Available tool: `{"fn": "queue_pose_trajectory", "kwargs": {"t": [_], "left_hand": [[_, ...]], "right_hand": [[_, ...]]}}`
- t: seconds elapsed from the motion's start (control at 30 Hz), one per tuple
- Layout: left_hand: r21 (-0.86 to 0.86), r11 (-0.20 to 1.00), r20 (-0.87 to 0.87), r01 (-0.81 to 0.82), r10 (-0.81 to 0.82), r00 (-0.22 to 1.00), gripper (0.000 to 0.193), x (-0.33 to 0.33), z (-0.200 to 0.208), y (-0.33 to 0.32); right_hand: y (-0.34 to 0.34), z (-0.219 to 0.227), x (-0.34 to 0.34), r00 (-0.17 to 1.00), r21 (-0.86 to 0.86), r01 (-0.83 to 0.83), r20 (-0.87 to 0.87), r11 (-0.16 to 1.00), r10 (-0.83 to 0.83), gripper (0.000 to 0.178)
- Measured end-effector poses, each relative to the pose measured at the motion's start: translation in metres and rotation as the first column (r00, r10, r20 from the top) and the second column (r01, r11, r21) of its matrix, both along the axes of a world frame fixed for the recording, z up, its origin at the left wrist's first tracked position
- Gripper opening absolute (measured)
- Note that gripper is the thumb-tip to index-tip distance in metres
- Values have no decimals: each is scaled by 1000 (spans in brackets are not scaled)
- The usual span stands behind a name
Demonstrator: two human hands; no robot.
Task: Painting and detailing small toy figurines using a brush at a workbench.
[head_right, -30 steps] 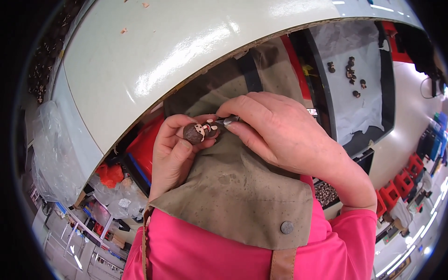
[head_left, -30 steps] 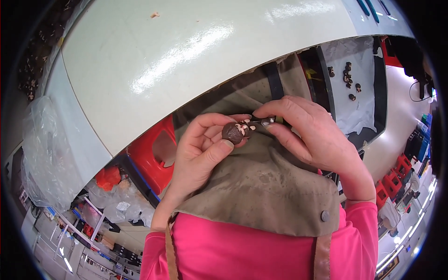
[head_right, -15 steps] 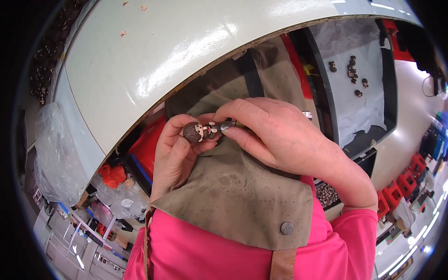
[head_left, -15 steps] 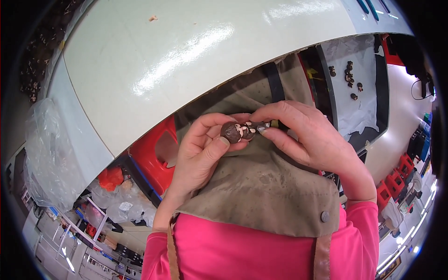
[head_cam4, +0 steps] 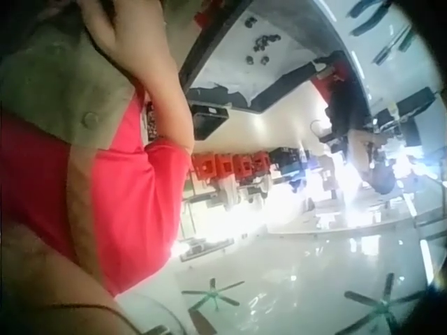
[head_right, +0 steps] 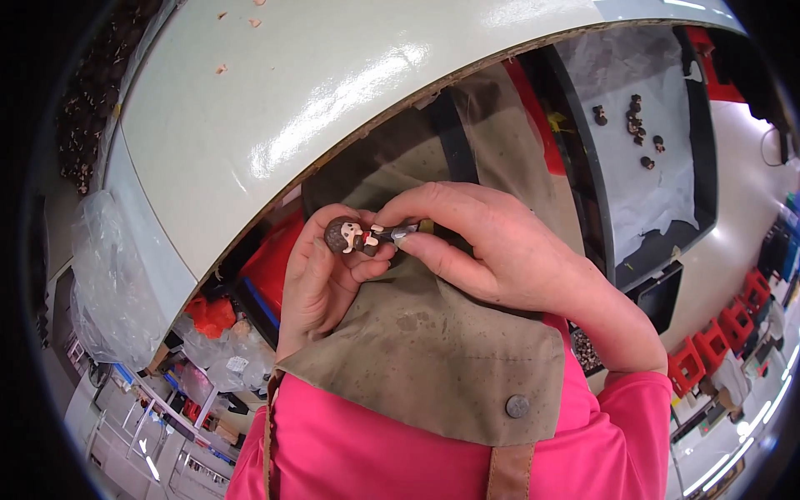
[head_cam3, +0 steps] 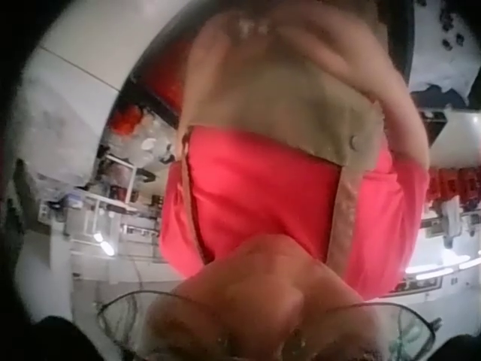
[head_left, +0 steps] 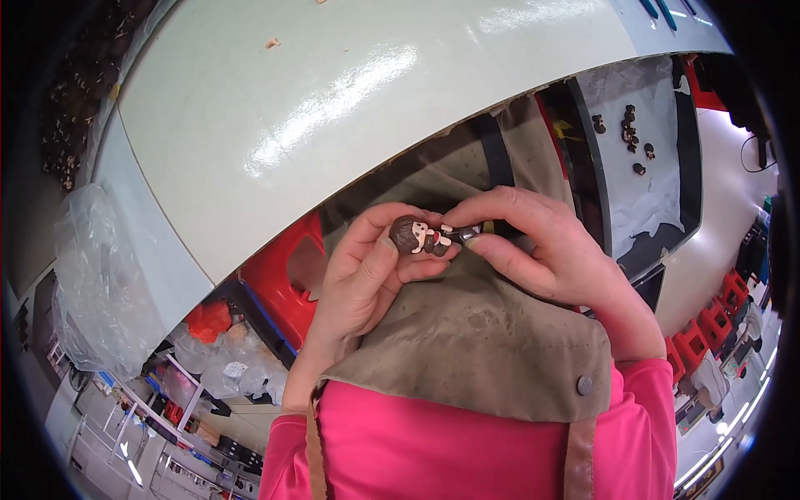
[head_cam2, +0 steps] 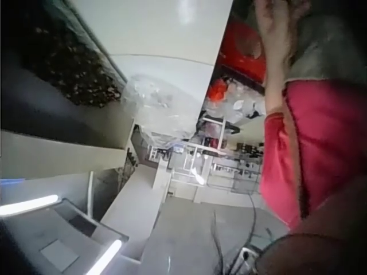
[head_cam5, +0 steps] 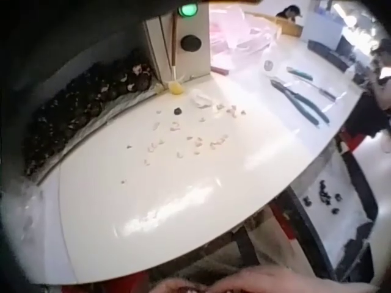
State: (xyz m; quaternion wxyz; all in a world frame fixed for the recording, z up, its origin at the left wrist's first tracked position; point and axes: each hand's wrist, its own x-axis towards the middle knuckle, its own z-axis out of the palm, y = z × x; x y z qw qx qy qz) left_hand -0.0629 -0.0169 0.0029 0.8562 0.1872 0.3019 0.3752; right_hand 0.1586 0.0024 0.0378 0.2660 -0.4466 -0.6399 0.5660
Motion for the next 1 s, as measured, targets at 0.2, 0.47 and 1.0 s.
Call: {"fn": "queue_pose_trajectory", "kwargs": {"t": [0.2, 0.47, 1.0], "left_hand": [[-8, 1000, 28, 3, -3, 1000, 37, 0, -1, -1], [10, 1000, 3, -3, 3, 1000, 35, 0, 3, -6], [139, 989, -62, -44, 53, 997, 34, -3, -1, -10]], "right_hand": [[-5, 1, -1, 999, -35, 31, -14, 999, -32, 24], [-9, 3, -2, 999, 34, 31, 25, 999, -32, 24], [4, 16, 0, 960, 223, -125, 274, 967, 61, 23]]}}
